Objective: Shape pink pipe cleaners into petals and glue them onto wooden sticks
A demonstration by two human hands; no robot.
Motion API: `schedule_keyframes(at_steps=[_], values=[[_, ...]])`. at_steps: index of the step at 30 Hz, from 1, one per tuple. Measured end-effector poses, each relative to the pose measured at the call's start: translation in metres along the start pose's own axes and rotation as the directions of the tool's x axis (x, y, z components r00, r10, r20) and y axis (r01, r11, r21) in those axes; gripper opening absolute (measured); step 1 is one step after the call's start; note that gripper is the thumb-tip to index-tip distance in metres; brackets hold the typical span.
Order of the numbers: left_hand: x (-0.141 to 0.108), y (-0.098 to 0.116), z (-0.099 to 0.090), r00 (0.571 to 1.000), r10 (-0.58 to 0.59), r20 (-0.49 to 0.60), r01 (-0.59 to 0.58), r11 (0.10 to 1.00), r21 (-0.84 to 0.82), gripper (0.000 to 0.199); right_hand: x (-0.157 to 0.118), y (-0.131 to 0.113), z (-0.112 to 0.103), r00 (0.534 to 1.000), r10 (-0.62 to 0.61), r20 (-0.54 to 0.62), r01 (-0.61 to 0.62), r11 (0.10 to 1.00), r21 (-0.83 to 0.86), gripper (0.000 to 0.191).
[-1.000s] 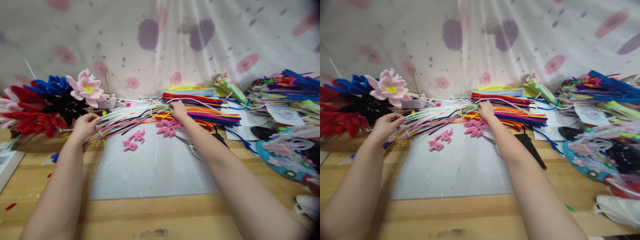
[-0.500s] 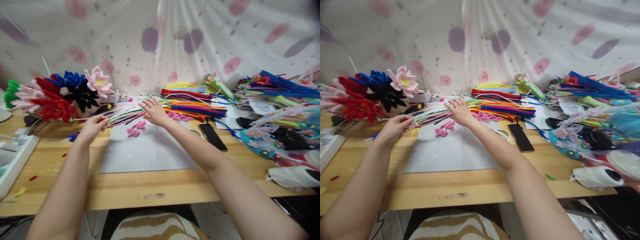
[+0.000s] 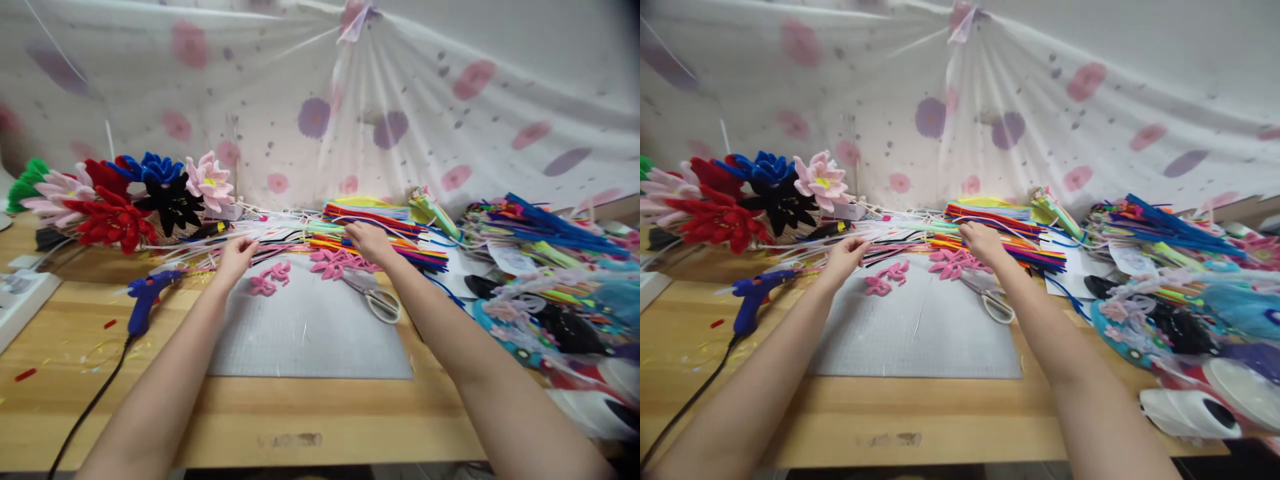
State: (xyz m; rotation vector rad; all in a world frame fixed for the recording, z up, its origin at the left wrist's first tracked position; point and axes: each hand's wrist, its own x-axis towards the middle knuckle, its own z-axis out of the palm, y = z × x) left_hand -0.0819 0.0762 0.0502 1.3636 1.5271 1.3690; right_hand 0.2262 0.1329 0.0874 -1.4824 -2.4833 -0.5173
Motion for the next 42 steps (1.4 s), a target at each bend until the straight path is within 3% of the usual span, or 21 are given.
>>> schedule_keyframes(at_steps=[6,12,16,22,27,33,37,42], values=[[0.011,-0.018,0.034,0.999,-0.031,0.016,0.031,1.000,0.000,0.024,0.003,0.079,0.036,0.997,0.066,0.047,-0.067,0.998,0.005,0.037],[0.031,-0.032,0.054,1.000,0.026,0.018,-0.028,0.994,0.107,0.018,0.008,0.107,0.072,0.996,0.006,0.085,-0.004,1.000,-0.020,0.040],[0.051,-0.017,0.075,0.992,0.091,0.088,-0.111,0.961,0.255,0.015,0.018,0.101,0.079,0.996,0.065,0.069,-0.062,0.997,-0.049,0.034],[0.087,0.003,0.127,0.973,0.125,0.193,-0.204,0.855,0.477,0.015,0.036,0.073,0.073,0.992,0.113,0.049,-0.111,0.993,-0.043,0.028],[0.119,-0.007,0.160,0.982,0.029,0.187,-0.111,0.888,0.446,0.015,0.057,0.038,0.074,0.999,0.054,-0.002,-0.054,0.993,0.108,0.028],[0.130,-0.027,0.174,0.969,-0.031,0.246,-0.072,0.914,0.400,0.016,0.077,0.009,0.094,0.992,0.099,0.074,-0.110,0.978,0.176,0.028],[0.130,-0.033,0.176,0.961,-0.088,0.262,-0.006,0.941,0.338,0.029,0.076,0.005,0.100,0.987,0.143,0.069,-0.154,0.967,0.201,0.027],[0.132,-0.036,0.178,0.961,-0.076,0.266,0.002,0.964,0.267,0.038,0.074,0.002,0.100,0.973,0.216,0.082,-0.228,0.957,0.179,0.028]])
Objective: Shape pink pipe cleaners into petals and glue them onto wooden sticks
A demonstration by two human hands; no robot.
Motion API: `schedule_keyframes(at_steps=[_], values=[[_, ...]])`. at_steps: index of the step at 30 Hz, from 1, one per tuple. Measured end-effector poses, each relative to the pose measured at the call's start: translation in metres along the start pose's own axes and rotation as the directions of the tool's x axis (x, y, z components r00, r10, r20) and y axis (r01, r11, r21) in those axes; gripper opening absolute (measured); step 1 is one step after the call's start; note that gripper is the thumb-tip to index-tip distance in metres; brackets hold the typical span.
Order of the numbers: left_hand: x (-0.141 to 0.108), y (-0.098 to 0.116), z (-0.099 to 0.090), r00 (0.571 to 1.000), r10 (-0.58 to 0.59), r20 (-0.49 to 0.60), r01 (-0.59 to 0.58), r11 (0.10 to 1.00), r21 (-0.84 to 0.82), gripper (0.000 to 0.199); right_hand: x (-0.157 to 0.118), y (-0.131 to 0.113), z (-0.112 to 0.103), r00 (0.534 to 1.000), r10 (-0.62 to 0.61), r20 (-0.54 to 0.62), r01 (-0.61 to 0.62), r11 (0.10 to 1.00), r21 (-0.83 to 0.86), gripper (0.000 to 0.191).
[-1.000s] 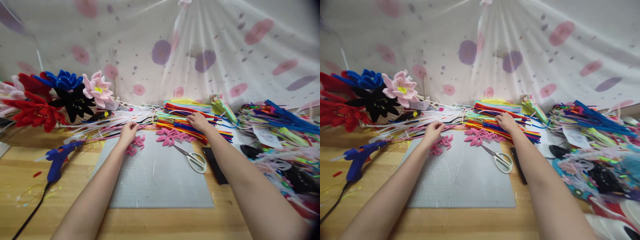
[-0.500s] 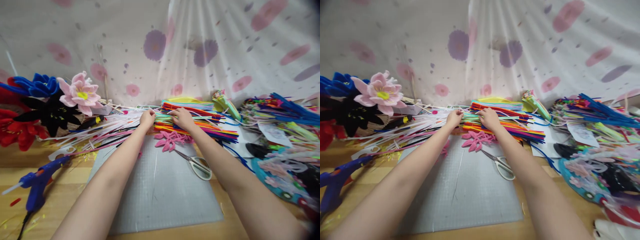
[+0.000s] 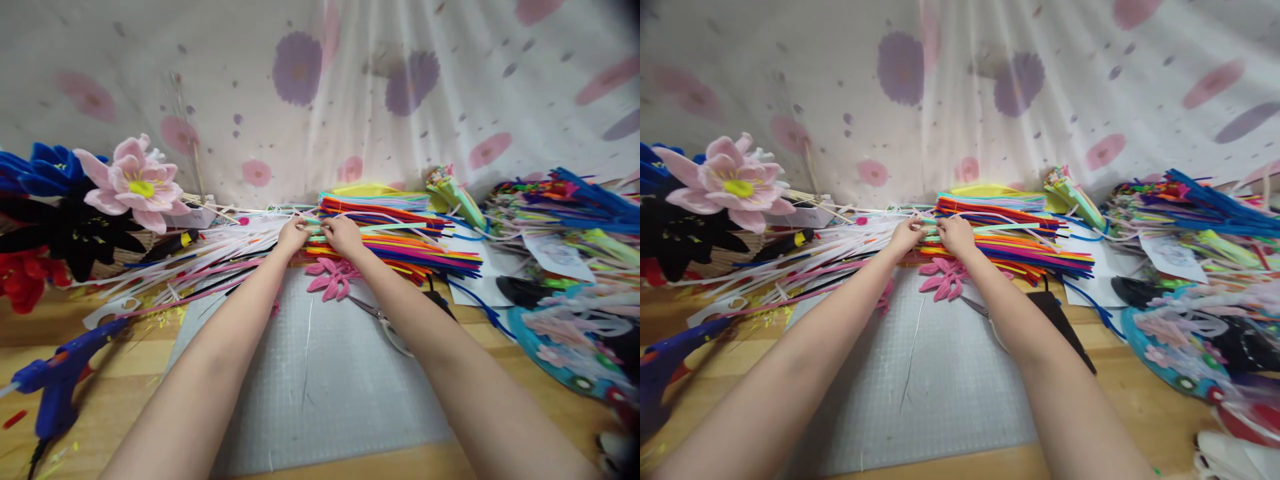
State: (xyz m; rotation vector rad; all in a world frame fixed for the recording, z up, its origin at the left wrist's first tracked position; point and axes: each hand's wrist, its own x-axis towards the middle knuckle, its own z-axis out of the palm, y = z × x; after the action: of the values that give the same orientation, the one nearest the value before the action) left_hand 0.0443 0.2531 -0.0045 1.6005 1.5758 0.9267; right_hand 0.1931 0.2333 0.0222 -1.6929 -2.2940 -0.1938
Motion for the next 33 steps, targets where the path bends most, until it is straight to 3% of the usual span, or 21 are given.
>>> schedule_keyframes(at_steps=[5,14,21,24,27,29,33], values=[[0.001,-0.003,-0.001,0.998,0.037,0.050,-0.037,0.999,0.010,0.032,0.002,-0.007,-0.001,0.997,0.080,0.003,-0.080,0.997,-0.022,0.028],[-0.009,0.009,-0.012,0.993,0.118,0.006,-0.110,0.910,0.399,0.022,0.005,-0.004,0.001,1.000,0.008,0.025,-0.007,0.999,-0.038,0.026],[-0.011,0.014,-0.032,0.991,0.131,0.014,-0.123,0.888,0.444,0.026,0.007,-0.001,0.002,0.999,-0.018,0.051,0.022,0.996,-0.083,0.026],[-0.012,0.010,-0.052,0.986,0.169,0.003,-0.151,0.871,0.467,0.026,0.007,0.000,0.002,0.999,0.010,0.051,-0.005,0.996,-0.086,0.027],[-0.024,0.000,-0.086,0.988,0.155,-0.005,-0.134,0.869,0.477,0.026,0.007,0.001,0.002,0.999,0.029,0.040,-0.025,0.996,-0.089,0.029],[-0.042,-0.011,-0.115,0.986,0.161,-0.041,-0.125,0.881,0.457,0.024,0.006,0.001,0.002,0.999,0.030,0.032,-0.027,0.996,-0.089,0.029],[-0.098,-0.035,-0.178,0.976,0.049,-0.211,0.034,0.928,0.372,0.022,0.006,0.000,0.001,0.999,0.018,0.033,-0.015,0.996,-0.090,0.029]])
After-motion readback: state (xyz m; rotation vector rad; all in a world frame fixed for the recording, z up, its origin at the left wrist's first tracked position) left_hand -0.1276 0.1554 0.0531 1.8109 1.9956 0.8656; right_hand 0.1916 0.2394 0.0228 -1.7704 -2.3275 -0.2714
